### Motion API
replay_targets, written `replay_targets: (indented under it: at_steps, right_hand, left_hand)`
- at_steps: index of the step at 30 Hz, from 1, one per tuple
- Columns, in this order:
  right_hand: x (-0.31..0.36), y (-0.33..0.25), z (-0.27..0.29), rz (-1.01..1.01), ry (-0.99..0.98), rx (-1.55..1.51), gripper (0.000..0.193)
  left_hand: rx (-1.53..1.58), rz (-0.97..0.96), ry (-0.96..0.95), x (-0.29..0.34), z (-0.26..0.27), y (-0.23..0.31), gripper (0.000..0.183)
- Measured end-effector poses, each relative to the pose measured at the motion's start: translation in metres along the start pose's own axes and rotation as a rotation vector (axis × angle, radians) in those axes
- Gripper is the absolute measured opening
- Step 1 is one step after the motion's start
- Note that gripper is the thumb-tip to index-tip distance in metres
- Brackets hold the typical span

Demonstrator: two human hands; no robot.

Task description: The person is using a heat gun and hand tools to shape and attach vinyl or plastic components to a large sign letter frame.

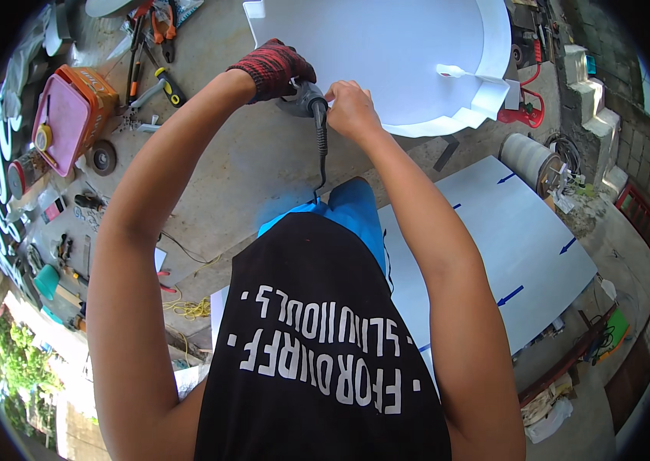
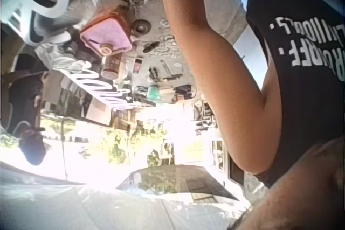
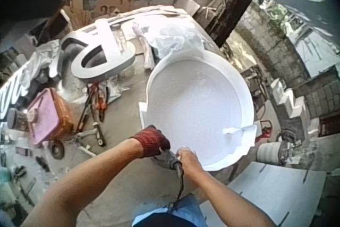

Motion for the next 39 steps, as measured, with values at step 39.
replay_targets:
  at_steps: [39]
  right_hand:
    - [-0.002, 0.014, -0.010, 0.094, 0.025, -0.042, 0.022]
  left_hand:
    - [-0.015, -0.032, -0.017, 0.000, -0.002, -0.001, 0.041]
Point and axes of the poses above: each hand's wrist, its own x-axis away from the middle knuckle, its own z-axis out of the back of the hand, y = z × x, the point moved 5 cm from there along -x, towards the middle knuckle, and after that the axes turned 7 degrees about -x, right-handed, at the moved point
